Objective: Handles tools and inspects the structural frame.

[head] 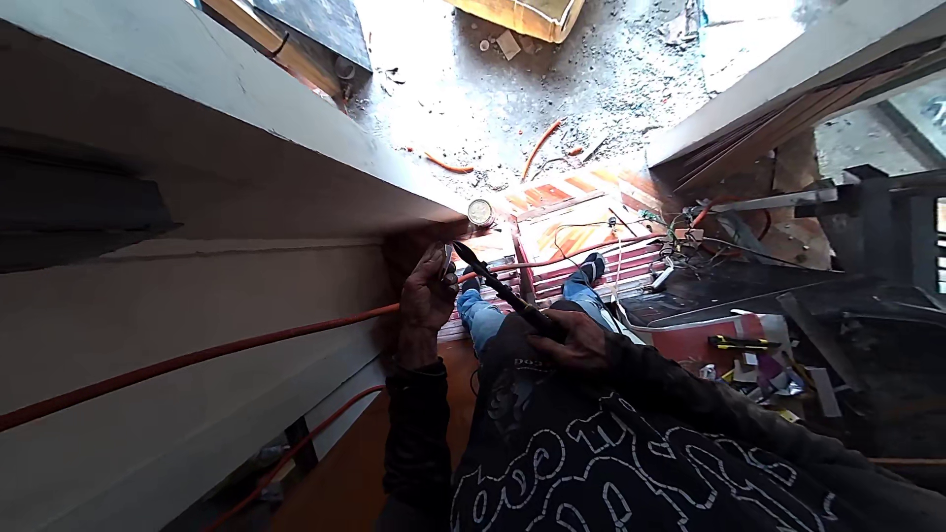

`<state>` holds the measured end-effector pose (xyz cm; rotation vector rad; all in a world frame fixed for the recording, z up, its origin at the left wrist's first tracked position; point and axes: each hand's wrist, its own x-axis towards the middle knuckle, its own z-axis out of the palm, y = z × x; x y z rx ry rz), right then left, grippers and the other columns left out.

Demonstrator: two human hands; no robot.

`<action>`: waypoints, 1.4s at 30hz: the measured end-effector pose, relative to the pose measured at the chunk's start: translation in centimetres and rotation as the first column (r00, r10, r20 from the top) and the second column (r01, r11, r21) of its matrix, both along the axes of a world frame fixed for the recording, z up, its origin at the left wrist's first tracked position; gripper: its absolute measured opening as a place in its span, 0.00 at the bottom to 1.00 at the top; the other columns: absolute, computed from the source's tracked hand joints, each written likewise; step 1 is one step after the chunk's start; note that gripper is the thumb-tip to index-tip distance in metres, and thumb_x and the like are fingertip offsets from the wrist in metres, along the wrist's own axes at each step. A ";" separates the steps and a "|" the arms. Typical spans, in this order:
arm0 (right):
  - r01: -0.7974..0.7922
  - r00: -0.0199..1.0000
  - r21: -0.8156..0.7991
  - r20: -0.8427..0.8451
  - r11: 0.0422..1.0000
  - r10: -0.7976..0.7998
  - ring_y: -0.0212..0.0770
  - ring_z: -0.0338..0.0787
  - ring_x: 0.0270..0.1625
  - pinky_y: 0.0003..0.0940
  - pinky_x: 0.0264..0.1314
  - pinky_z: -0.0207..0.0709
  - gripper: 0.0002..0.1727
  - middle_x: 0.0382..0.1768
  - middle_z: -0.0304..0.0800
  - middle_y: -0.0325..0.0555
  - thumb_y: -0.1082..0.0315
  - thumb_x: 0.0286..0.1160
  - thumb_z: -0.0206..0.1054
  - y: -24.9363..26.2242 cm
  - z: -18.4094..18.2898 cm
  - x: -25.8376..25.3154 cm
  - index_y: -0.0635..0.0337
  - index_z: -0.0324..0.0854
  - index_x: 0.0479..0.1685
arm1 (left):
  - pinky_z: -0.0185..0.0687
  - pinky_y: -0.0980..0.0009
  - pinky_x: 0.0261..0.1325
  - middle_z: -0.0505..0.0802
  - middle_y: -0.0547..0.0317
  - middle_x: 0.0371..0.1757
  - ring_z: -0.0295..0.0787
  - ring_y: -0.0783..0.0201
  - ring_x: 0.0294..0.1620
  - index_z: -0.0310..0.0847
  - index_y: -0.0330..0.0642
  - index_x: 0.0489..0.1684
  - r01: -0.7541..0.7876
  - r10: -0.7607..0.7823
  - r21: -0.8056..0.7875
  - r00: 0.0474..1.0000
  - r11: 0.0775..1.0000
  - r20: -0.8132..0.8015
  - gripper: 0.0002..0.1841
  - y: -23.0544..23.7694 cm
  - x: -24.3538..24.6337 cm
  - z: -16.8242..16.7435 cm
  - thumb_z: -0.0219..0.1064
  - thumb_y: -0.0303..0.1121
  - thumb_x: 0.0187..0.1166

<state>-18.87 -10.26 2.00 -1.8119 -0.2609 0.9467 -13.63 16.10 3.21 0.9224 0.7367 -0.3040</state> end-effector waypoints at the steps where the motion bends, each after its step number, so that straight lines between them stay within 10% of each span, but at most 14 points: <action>1: -0.006 1.000 0.008 0.000 1.000 0.006 0.36 0.84 0.35 0.38 0.43 0.77 0.21 0.32 0.86 0.46 0.51 0.79 0.64 -0.1 0.1 0.0 0.63 0.84 0.46 | 0.75 0.84 0.19 0.84 0.64 0.31 0.76 0.77 0.18 0.81 0.49 0.56 0.011 -0.010 -0.013 1.000 1.000 0.007 0.12 0.1 -0.1 0.0 0.52 0.36 0.89; 10: -0.018 0.999 -0.007 0.027 1.000 0.019 0.37 0.87 0.36 0.38 0.44 0.79 0.21 0.34 0.89 0.47 0.51 0.79 0.64 0.3 0.2 -0.3 0.63 0.86 0.49 | 0.71 0.86 0.15 0.82 0.64 0.25 0.73 0.78 0.14 0.81 0.45 0.41 -0.011 0.010 -0.034 0.999 0.999 -0.046 0.10 0.0 0.3 0.4 0.53 0.34 0.86; 42: 0.016 0.993 -0.046 0.115 0.999 -0.010 0.43 0.87 0.41 0.42 0.48 0.80 0.25 0.39 0.88 0.54 0.49 0.78 0.65 0.8 0.3 -0.7 0.67 0.85 0.45 | 0.65 0.86 0.13 0.77 0.70 0.22 0.65 0.80 0.10 0.82 0.52 0.46 0.036 -0.033 0.043 0.998 0.998 -0.055 0.08 -0.1 -1.0 1.1 0.58 0.39 0.84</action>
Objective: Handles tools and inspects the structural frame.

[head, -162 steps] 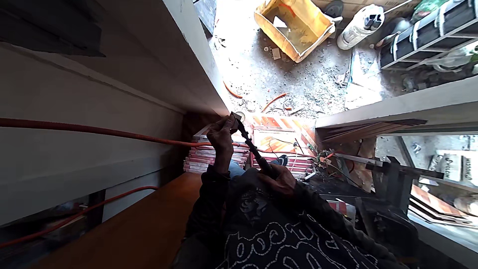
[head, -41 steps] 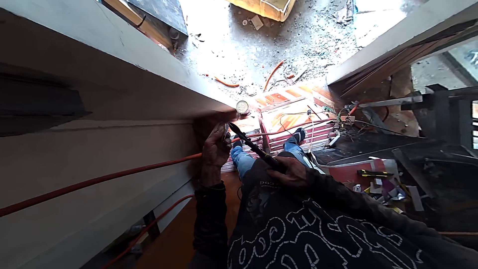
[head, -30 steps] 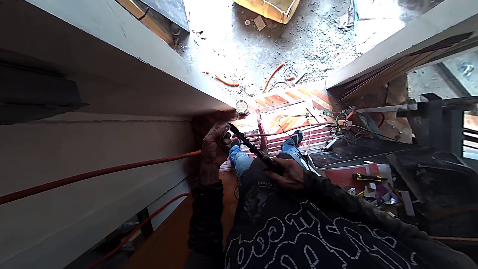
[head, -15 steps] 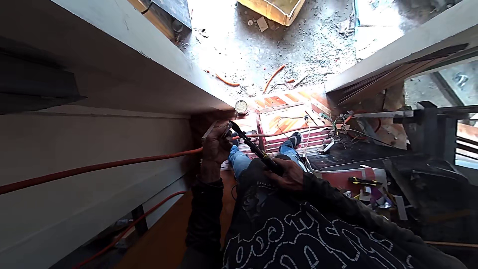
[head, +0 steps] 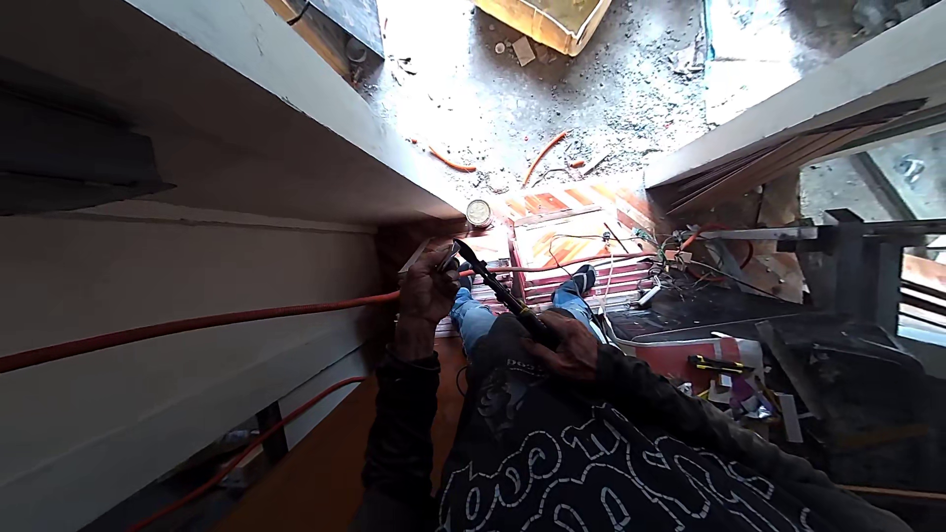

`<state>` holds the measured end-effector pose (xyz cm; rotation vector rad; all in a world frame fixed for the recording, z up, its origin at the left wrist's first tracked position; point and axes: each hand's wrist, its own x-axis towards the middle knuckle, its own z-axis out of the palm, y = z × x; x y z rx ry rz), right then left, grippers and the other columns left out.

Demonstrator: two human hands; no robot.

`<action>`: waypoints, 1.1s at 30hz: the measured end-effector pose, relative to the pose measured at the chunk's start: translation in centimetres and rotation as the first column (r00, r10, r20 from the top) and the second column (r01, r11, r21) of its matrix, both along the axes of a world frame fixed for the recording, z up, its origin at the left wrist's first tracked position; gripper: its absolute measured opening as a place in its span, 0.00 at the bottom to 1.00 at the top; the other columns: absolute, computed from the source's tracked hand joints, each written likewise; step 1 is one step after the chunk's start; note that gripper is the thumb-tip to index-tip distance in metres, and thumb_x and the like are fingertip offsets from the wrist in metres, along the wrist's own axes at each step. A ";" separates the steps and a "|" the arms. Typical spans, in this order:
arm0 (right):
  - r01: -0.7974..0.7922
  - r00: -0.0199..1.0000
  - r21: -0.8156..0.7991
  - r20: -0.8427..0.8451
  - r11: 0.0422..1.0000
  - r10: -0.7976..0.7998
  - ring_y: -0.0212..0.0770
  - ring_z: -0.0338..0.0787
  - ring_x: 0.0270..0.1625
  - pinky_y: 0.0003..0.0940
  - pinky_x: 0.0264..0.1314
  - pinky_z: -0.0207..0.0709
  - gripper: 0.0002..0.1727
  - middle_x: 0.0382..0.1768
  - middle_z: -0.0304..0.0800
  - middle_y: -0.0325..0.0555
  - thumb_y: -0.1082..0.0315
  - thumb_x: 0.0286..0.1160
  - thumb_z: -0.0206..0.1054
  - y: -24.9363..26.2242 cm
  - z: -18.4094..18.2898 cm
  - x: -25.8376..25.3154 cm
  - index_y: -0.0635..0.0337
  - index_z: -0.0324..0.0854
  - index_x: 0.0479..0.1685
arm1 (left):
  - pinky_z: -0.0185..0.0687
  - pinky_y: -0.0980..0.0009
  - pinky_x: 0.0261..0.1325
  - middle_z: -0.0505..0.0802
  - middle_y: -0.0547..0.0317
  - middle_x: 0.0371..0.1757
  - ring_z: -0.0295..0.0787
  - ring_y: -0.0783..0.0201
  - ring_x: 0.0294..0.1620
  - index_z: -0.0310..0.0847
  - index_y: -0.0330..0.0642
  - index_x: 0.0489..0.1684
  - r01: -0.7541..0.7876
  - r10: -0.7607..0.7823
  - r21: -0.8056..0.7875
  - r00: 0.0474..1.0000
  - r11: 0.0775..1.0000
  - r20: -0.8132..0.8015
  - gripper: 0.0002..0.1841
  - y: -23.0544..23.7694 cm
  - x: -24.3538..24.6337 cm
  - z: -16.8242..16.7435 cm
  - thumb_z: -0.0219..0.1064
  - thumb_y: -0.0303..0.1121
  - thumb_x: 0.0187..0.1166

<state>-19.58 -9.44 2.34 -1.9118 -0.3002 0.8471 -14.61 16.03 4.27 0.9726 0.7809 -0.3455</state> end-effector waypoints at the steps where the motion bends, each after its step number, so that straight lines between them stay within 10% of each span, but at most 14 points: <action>1: 0.001 1.000 -0.007 0.005 1.000 -0.001 0.45 0.88 0.42 0.43 0.49 0.80 0.25 0.40 0.88 0.55 0.48 0.78 0.65 0.0 0.1 0.0 0.68 0.85 0.46 | 0.64 0.86 0.13 0.77 0.70 0.22 0.65 0.80 0.10 0.82 0.53 0.45 0.000 0.000 0.007 1.000 1.000 -0.008 0.08 0.0 0.0 0.0 0.58 0.40 0.83; 33: -0.088 0.995 -0.221 0.021 0.971 0.095 0.50 0.89 0.34 0.53 0.39 0.80 0.29 0.28 0.87 0.51 0.40 0.79 0.60 -1.2 0.2 0.5 0.63 0.84 0.41 | 0.66 0.87 0.14 0.78 0.69 0.22 0.67 0.80 0.12 0.81 0.51 0.42 0.043 -0.050 -0.117 0.997 0.992 -0.060 0.07 -0.1 0.3 -0.6 0.59 0.40 0.83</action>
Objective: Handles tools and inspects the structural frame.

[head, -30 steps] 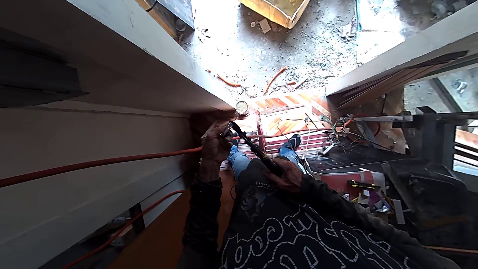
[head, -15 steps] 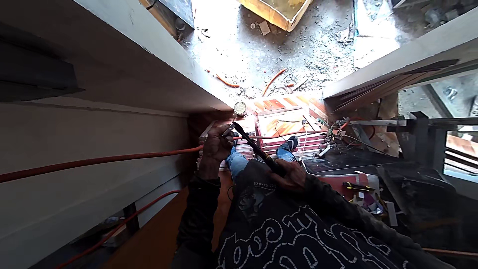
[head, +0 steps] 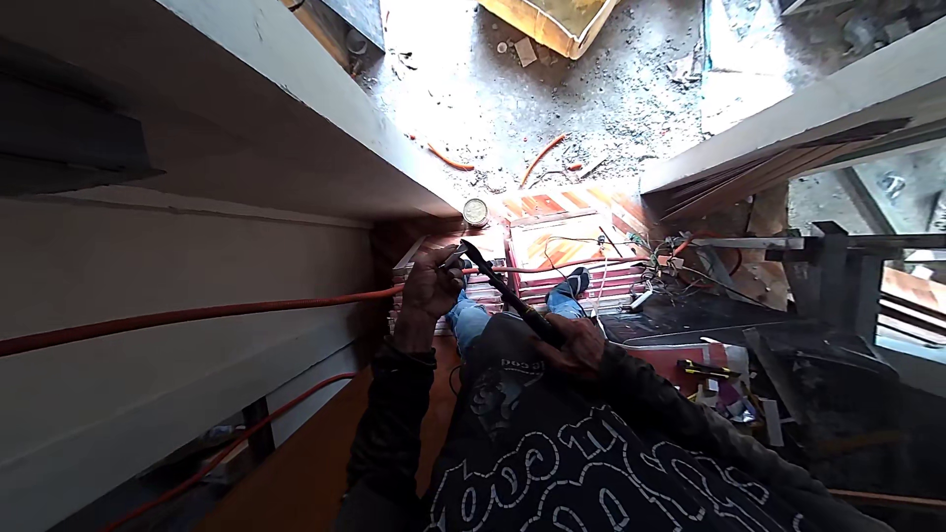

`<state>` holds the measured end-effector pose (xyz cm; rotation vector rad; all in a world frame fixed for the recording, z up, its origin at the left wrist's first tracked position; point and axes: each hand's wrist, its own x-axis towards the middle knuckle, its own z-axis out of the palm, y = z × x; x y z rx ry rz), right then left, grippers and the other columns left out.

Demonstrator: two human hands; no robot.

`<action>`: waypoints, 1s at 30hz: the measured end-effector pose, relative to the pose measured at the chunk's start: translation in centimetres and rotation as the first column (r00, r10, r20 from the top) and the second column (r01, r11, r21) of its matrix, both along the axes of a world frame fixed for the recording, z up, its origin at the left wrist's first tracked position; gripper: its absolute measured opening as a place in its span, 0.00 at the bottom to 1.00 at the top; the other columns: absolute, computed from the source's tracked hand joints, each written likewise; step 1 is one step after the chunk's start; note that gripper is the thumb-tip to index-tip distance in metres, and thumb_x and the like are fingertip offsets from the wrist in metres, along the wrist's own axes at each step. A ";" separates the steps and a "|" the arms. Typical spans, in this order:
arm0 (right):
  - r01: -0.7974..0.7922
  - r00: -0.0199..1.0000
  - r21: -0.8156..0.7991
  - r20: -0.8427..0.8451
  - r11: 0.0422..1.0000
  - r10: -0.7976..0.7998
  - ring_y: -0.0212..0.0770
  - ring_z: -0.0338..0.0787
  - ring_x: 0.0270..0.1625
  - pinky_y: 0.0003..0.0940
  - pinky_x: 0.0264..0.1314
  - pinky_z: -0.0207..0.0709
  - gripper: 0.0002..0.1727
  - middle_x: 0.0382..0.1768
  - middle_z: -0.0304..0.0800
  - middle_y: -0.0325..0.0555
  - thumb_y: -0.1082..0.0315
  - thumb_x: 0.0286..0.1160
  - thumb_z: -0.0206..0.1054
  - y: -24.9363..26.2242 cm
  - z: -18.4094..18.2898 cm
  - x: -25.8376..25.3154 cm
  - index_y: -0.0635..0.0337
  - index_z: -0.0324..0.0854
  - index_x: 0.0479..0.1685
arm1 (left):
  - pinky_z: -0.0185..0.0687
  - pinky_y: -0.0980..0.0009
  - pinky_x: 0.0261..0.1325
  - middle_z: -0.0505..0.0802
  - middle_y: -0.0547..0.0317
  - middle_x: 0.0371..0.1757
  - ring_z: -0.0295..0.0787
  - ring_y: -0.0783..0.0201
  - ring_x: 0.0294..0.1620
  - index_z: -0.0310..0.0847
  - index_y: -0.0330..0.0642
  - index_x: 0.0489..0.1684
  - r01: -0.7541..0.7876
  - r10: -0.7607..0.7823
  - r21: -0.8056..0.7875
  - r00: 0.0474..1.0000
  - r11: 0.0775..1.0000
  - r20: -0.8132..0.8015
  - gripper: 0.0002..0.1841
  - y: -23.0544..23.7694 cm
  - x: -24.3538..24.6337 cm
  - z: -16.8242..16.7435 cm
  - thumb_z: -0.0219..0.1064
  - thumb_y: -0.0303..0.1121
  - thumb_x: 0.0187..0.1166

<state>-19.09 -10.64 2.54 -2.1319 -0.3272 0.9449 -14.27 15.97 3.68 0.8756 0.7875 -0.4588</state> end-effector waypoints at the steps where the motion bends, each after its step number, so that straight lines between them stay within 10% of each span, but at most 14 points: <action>1: 0.017 1.000 -0.007 -0.001 1.000 -0.017 0.49 0.89 0.33 0.52 0.38 0.79 0.29 0.27 0.86 0.51 0.41 0.78 0.60 0.0 -0.1 0.0 0.62 0.83 0.39 | 0.65 0.88 0.14 0.78 0.70 0.22 0.67 0.80 0.12 0.81 0.51 0.40 0.000 0.001 -0.024 1.000 1.000 0.009 0.08 0.1 -0.1 -0.2 0.59 0.40 0.83; 6: 0.352 0.916 0.127 -0.249 0.927 -0.314 0.33 0.90 0.29 0.36 0.38 0.86 0.19 0.26 0.90 0.38 0.50 0.78 0.64 0.2 -1.7 0.1 0.59 0.85 0.40 | 0.69 0.84 0.16 0.79 0.67 0.24 0.70 0.77 0.14 0.82 0.49 0.48 -0.023 0.025 -0.035 0.998 0.999 0.054 0.11 -0.2 0.3 -0.9 0.52 0.38 0.88; 13: 0.831 0.402 -0.062 -0.620 0.552 -0.674 0.45 0.95 0.29 0.42 0.39 0.92 0.16 0.28 0.91 0.50 0.62 0.91 0.59 -2.3 -5.5 1.8 0.71 0.80 0.54 | 0.88 0.73 0.31 0.87 0.61 0.33 0.84 0.71 0.23 0.80 0.48 0.71 0.054 -0.079 0.138 0.979 0.989 0.185 0.17 -1.0 0.5 -0.8 0.50 0.34 0.93; 24: 0.903 -0.161 -0.429 -0.417 0.038 -0.894 0.47 0.91 0.40 0.42 0.44 0.87 0.26 0.47 0.86 0.59 0.57 0.93 0.54 -13.8 -15.5 -0.5 0.68 0.68 0.76 | 0.93 0.48 0.55 0.92 0.43 0.58 0.95 0.45 0.54 0.71 0.45 0.71 0.215 -0.248 0.185 0.953 0.959 0.175 0.16 -5.5 5.7 -2.7 0.55 0.24 0.88; 30: 0.915 -0.346 -0.273 -0.153 -0.297 -0.926 0.62 0.88 0.66 0.54 0.74 0.79 0.28 0.66 0.83 0.74 0.70 0.83 0.67 -20.4 -21.5 -6.3 0.75 0.70 0.78 | 0.91 0.66 0.38 0.88 0.58 0.46 0.91 0.65 0.39 0.57 0.38 0.78 0.551 -0.650 0.488 0.759 0.677 0.045 0.23 -14.2 8.4 -5.2 0.57 0.24 0.86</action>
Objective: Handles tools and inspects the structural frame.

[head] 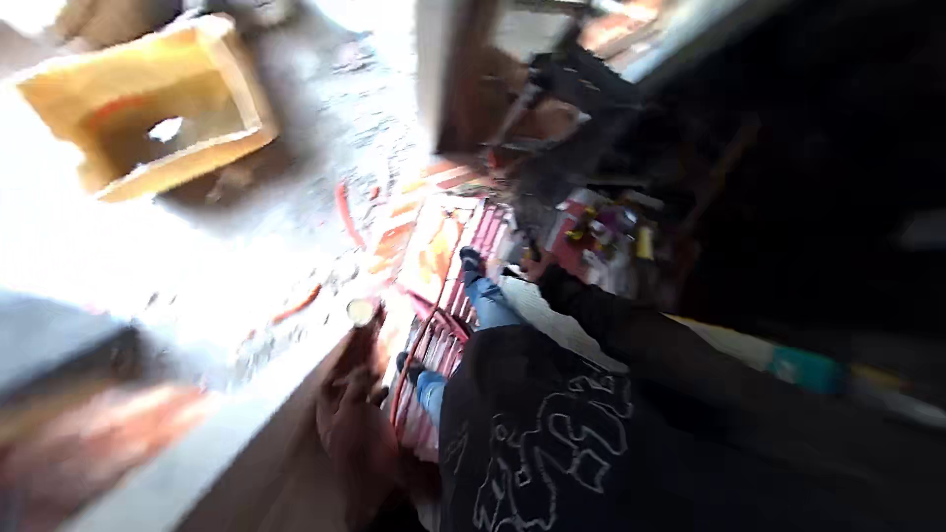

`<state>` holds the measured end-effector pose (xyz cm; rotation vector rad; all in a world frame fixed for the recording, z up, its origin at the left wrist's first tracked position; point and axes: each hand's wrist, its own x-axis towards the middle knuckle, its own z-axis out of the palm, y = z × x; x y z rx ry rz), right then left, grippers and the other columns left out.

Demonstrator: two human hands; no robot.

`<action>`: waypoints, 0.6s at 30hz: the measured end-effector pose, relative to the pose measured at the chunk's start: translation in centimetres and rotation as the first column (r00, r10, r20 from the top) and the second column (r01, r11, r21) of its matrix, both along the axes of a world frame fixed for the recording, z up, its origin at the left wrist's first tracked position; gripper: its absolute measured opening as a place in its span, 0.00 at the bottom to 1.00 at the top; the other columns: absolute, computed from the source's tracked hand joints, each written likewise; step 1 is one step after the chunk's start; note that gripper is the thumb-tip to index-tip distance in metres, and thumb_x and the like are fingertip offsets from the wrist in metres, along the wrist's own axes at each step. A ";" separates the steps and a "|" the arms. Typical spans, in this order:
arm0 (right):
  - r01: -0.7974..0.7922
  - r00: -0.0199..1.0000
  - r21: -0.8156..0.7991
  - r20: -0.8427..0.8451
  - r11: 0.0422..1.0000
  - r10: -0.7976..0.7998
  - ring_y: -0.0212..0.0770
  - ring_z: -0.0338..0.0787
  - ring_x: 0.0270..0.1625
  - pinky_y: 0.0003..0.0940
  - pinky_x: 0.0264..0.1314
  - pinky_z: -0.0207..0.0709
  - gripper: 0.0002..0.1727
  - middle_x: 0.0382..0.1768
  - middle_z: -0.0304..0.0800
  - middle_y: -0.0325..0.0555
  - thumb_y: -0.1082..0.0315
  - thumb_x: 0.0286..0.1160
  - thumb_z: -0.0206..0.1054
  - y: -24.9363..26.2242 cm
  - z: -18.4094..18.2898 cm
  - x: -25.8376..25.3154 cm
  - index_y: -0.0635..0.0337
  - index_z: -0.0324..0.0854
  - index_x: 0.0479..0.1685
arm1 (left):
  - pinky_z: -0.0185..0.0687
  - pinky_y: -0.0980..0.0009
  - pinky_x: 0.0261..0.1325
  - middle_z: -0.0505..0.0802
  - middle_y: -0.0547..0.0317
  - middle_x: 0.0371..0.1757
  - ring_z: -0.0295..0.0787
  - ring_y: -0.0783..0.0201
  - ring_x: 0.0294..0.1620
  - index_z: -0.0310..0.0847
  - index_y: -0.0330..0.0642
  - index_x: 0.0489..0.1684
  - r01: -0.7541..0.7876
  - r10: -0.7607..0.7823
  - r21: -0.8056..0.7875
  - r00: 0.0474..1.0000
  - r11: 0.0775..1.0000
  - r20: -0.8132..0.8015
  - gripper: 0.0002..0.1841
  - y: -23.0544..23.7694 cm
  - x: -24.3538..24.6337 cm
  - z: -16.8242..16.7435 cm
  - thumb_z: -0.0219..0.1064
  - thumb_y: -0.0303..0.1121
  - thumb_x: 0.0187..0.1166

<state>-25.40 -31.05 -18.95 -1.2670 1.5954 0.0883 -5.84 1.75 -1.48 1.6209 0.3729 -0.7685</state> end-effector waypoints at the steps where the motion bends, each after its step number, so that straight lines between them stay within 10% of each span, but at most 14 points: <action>1: 0.013 1.000 -0.060 -0.020 0.998 -0.014 0.64 0.86 0.68 0.57 0.76 0.77 0.29 0.66 0.83 0.75 0.67 0.81 0.70 -1.3 -1.2 -1.3 0.76 0.72 0.76 | 0.91 0.70 0.34 0.88 0.62 0.42 0.90 0.70 0.35 0.56 0.38 0.76 0.069 -0.069 0.003 0.998 0.998 -0.005 0.22 -1.6 0.0 -0.5 0.56 0.24 0.86; 5: 0.077 0.969 -0.161 -0.219 0.984 -0.112 0.66 0.84 0.72 0.62 0.78 0.73 0.36 0.67 0.84 0.72 0.46 0.84 0.64 -4.8 -3.1 -4.9 0.73 0.75 0.74 | 0.85 0.77 0.22 0.86 0.69 0.25 0.84 0.75 0.19 0.63 0.41 0.63 0.245 -0.246 -0.029 0.967 0.969 -0.061 0.12 -6.6 -0.8 -2.9 0.52 0.22 0.87; 10: 0.406 0.846 -0.233 -0.270 0.883 -0.460 0.62 0.85 0.72 0.58 0.78 0.74 0.35 0.66 0.85 0.69 0.45 0.89 0.56 -9.0 -5.3 -7.2 0.72 0.74 0.75 | 0.76 0.80 0.12 0.80 0.69 0.14 0.75 0.76 0.08 0.70 0.41 0.51 0.393 -0.393 -0.008 0.916 0.919 -0.080 0.07 -11.1 -1.1 -5.4 0.46 0.26 0.92; 18: 0.596 0.674 -0.229 -0.378 0.769 -0.635 0.61 0.81 0.77 0.57 0.82 0.71 0.36 0.73 0.81 0.68 0.47 0.92 0.49 -13.8 -13.0 -13.8 0.70 0.66 0.83 | 0.82 0.75 0.18 0.84 0.63 0.24 0.80 0.73 0.15 0.73 0.31 0.69 0.665 -0.658 0.209 0.745 0.717 -0.111 0.16 -15.9 0.3 -8.6 0.50 0.28 0.91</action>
